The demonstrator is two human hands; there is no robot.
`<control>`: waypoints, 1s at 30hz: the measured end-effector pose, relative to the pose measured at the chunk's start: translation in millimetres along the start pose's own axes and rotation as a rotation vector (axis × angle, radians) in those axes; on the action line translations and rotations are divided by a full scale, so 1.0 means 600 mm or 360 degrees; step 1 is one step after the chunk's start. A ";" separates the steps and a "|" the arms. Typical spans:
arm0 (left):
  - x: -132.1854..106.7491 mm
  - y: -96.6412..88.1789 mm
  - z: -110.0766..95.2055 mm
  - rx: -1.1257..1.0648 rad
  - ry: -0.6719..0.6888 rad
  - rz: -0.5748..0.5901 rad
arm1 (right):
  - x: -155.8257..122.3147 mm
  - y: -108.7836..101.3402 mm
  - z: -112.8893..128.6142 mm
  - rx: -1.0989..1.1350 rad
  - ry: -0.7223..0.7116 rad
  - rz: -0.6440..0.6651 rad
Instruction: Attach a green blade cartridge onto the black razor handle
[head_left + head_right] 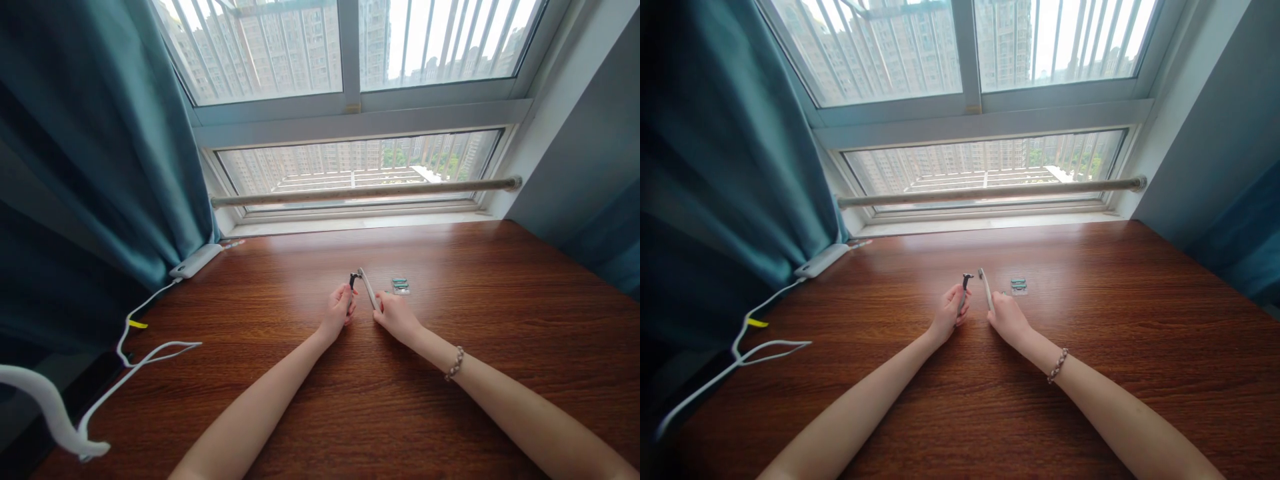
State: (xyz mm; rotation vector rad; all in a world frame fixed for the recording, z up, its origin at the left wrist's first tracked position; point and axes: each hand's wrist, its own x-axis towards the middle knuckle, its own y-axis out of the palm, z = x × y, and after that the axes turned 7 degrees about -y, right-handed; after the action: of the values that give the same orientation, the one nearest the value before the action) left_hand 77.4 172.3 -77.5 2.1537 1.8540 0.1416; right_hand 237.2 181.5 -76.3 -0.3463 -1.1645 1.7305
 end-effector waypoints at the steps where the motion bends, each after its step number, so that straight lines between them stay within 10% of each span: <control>1: 0.000 -0.002 0.000 0.0042 0.0035 -0.0026 | 0.001 0.001 -0.001 0.0026 0.0025 -0.0034; 9: -0.002 -0.005 0.001 0.0308 0.0268 -0.0189 | 0.002 -0.060 -0.011 0.0134 0.0076 -0.0422; 19: -0.019 0.008 0.002 0.0868 0.0519 -0.0250 | -0.074 -0.053 -0.103 -0.0157 -0.0233 -0.0366; 30: -0.028 0.017 -0.003 0.1089 0.0576 -0.0205 | -0.064 -0.057 -0.092 -0.0519 -0.0177 -0.0245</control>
State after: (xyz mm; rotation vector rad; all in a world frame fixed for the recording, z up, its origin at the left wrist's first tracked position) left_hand 84.0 154.8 -70.8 2.5502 2.5248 -0.1720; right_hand 312.1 181.6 -85.7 -0.3495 -1.5191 1.4415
